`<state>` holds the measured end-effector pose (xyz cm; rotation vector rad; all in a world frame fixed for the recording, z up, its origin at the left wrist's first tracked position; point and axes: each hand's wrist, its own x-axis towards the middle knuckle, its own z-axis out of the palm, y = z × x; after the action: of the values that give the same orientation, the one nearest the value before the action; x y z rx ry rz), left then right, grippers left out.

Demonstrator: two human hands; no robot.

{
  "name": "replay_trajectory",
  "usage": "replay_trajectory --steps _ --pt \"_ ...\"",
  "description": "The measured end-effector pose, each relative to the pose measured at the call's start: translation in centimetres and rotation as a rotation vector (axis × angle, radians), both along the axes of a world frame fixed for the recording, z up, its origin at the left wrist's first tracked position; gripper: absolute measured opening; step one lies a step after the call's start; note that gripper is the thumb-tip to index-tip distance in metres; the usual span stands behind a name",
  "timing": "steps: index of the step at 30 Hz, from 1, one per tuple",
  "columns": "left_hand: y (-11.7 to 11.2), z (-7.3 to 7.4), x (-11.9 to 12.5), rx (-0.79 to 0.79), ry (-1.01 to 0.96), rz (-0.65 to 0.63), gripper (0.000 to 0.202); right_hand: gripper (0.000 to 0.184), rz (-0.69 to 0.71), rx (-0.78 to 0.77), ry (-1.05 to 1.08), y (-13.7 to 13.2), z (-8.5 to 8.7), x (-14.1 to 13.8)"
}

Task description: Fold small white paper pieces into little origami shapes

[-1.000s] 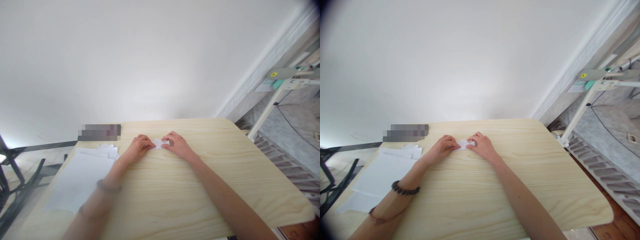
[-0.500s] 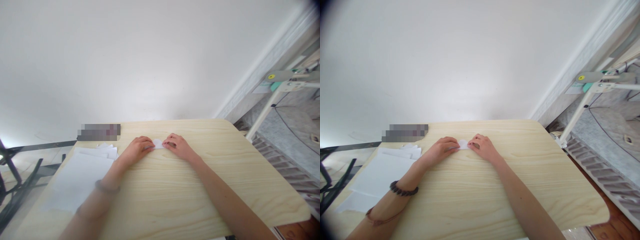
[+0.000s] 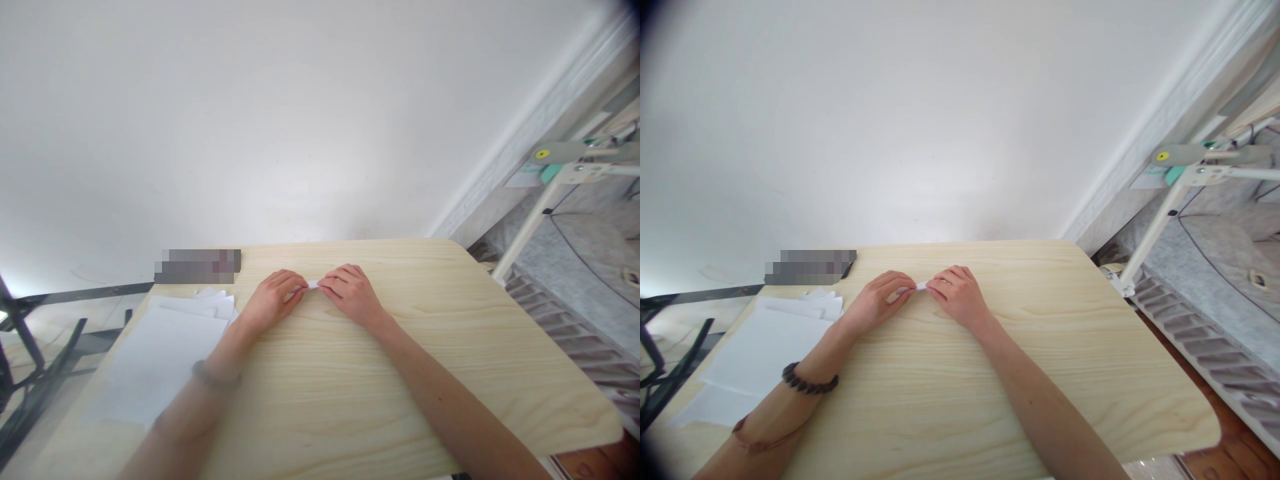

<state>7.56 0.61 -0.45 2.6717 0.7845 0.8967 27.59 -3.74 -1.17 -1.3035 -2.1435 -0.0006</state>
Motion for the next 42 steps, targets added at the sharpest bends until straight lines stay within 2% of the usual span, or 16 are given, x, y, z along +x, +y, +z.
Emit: replay_trajectory --steps 7,19,35,39,42 --pt "-0.2 0.3 0.1 0.036 -0.075 -0.019 0.011 0.019 0.044 0.047 0.022 -0.3 0.3 -0.2" --pt "-0.6 0.4 0.3 0.075 -0.043 -0.043 0.01 0.019 0.124 0.026 -0.024 -0.7 0.8 -1.2" --pt "-0.1 1.0 -0.5 0.066 -0.093 0.014 0.006 0.017 0.07 0.001 0.062 -0.5 1.1 1.7" --pt "-0.3 1.2 -0.7 0.042 -0.102 0.042 0.01 0.018 0.063 0.002 0.046 -0.5 1.0 1.6" --pt "-0.7 1.3 -0.4 0.016 -0.095 0.013 0.017 0.018 0.075 0.001 0.029 -0.5 1.0 0.9"
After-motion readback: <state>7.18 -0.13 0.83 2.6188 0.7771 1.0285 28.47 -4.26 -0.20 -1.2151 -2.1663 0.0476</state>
